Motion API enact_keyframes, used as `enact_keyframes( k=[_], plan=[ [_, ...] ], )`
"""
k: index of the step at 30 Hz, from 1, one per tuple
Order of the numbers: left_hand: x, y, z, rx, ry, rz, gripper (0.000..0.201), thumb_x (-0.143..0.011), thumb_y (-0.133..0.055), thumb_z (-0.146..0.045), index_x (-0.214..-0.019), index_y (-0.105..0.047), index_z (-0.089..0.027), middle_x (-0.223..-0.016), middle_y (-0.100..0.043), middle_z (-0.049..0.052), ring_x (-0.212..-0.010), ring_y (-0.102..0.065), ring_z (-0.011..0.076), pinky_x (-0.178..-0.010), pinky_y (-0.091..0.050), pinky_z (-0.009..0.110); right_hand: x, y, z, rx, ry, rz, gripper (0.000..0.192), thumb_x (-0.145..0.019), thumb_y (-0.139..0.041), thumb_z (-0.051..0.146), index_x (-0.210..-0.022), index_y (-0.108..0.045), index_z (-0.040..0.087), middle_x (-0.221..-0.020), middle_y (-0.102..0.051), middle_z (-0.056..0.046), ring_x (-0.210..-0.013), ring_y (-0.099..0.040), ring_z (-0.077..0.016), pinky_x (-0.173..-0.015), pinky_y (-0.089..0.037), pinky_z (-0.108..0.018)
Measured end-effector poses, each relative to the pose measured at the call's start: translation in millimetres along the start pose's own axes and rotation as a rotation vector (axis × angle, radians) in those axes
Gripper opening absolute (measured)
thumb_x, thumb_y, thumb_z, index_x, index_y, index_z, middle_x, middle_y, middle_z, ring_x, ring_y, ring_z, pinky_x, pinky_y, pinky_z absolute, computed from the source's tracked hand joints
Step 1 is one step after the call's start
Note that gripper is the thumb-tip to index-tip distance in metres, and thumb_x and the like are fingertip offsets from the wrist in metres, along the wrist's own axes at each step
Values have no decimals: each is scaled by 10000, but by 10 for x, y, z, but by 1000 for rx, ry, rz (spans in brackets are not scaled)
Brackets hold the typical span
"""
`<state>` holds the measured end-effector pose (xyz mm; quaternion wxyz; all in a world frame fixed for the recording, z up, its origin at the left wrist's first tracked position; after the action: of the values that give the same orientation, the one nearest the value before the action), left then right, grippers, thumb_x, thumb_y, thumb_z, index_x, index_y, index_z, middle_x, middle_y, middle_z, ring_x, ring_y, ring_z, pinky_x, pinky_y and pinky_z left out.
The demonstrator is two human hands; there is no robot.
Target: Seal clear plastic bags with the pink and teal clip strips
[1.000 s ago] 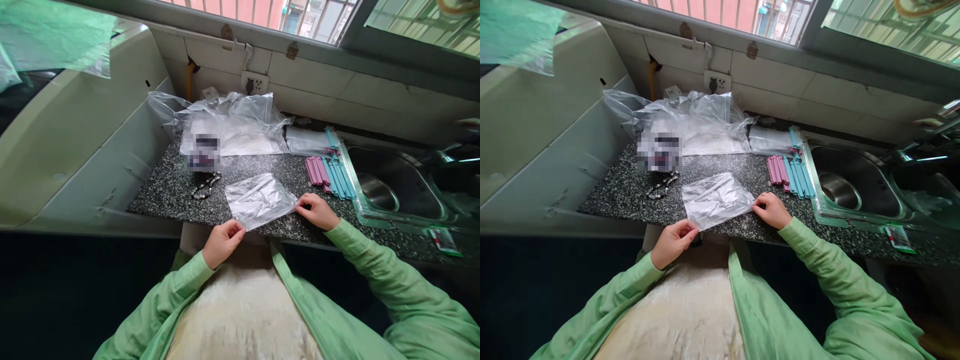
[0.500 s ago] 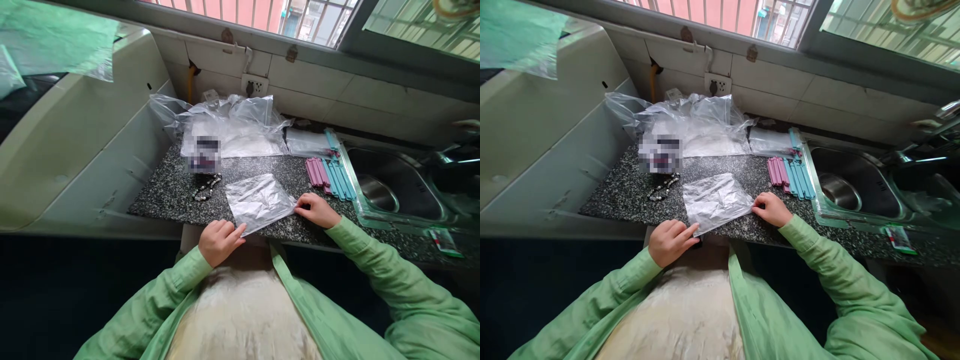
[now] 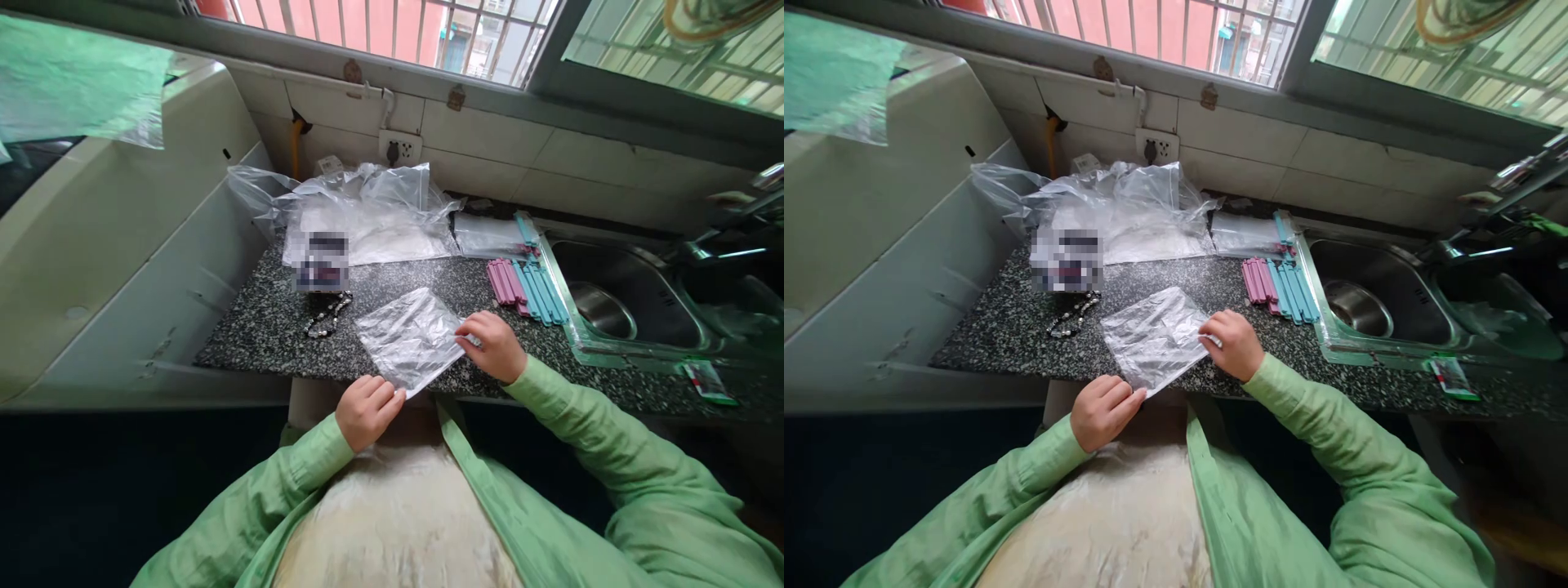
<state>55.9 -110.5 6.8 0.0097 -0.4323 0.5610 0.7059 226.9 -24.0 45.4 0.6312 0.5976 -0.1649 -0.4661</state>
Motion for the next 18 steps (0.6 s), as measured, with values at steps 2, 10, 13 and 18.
enact_keyframes(
  k=[2,10,13,18],
  plan=[
    [-19,3,-25,6,-7,-4,83,-763,-502,-155,-835,-544,-150,-566,-482,-9,-556,-413,108,-526,-265,273,-3,-163,78,24,42,66,125,-775,-487,234,-692,-560,174,-716,-571,-51,-691,-466,-154,-653,-360,-287],
    [-101,55,-53,23,8,-23,70,-748,-521,-149,-814,-543,-145,-567,-481,-2,-564,-398,116,-529,-261,277,185,-10,334,70,233,-53,148,-768,-512,310,-795,-578,181,-760,-579,-48,-729,-460,-156,-683,-334,-305],
    [-178,73,-83,30,20,-13,64,-753,-513,-159,-809,-543,-146,-567,-475,-1,-561,-392,117,-527,-257,280,316,-32,549,137,346,-30,233,-756,-524,375,-904,-575,202,-802,-586,-43,-740,-464,-160,-679,-326,-313],
    [-303,89,-188,89,-23,-1,75,-780,-484,-197,-811,-539,-158,-580,-471,-3,-579,-417,115,-546,-283,277,382,-136,590,188,328,-76,145,-797,-450,189,-846,-585,207,-747,-576,-31,-692,-454,-138,-651,-331,-299]
  ],
)
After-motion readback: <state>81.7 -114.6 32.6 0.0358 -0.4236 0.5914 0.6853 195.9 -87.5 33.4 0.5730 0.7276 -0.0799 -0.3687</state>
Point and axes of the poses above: each hand's wrist, its own x-axis away from the middle knuckle, its own y-axis out of the back of the hand, z = x × y, the point moved 7 cm from there along -x, towards the middle knuckle
